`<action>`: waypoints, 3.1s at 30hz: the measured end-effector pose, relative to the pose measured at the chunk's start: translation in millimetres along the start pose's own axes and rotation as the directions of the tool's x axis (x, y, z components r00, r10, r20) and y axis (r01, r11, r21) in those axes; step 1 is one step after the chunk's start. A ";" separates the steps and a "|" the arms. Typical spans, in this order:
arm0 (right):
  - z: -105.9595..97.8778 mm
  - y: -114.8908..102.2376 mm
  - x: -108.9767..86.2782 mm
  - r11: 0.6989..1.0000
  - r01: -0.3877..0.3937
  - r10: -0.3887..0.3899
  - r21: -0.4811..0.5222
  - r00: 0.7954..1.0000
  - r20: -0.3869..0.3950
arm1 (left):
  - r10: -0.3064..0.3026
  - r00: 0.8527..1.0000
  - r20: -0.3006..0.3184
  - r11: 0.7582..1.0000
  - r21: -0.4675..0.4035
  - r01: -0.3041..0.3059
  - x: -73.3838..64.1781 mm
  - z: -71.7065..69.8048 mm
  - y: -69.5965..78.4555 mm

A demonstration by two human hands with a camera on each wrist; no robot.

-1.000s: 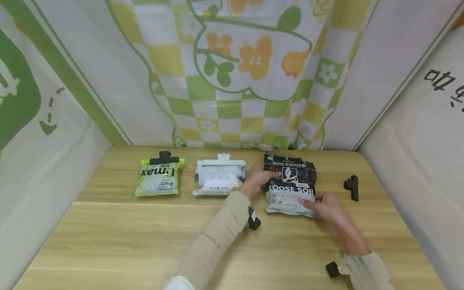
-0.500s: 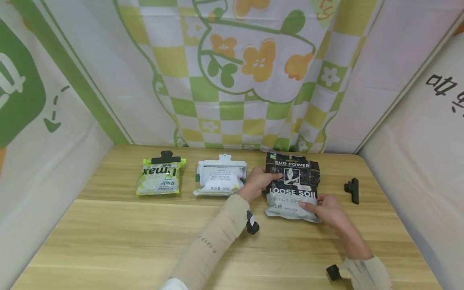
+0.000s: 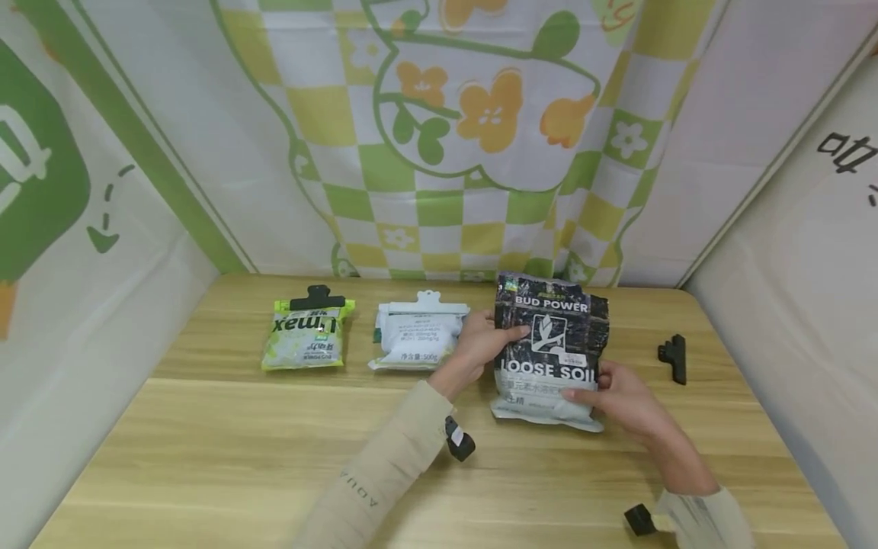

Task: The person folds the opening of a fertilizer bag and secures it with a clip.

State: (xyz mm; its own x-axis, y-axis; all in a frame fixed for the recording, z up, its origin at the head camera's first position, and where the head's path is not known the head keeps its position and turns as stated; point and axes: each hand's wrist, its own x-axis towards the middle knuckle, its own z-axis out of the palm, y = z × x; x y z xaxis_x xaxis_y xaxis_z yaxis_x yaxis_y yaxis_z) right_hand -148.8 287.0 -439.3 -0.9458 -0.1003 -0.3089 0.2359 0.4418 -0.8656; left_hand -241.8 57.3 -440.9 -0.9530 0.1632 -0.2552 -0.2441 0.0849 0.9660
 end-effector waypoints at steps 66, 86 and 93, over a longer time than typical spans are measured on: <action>120.7 -53.7 -5.4 0.944 0.331 -0.328 0.003 0.934 0.139 | 0.196 0.980 -0.022 0.969 0.159 -0.190 -134.2 -158.1 -14.4; 116.7 -50.8 -9.7 0.941 0.324 -0.298 -0.101 0.931 0.208 | 0.231 0.957 0.176 0.910 0.310 -0.276 -132.9 -172.7 -19.1; 108.0 -57.0 -15.0 0.949 0.289 -0.257 -0.128 0.941 0.218 | 0.236 0.931 0.279 0.905 0.286 -0.315 -135.3 -177.9 -16.6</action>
State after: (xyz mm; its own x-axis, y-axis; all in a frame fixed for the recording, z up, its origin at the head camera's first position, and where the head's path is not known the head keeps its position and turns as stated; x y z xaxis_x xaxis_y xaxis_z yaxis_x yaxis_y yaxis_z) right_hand -124.0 167.0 -427.9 -0.9022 -0.4027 -0.1543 -0.0781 0.5044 -0.8600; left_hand -140.7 -141.0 -415.1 -0.8946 0.4464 -0.0209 0.1309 0.3064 0.9428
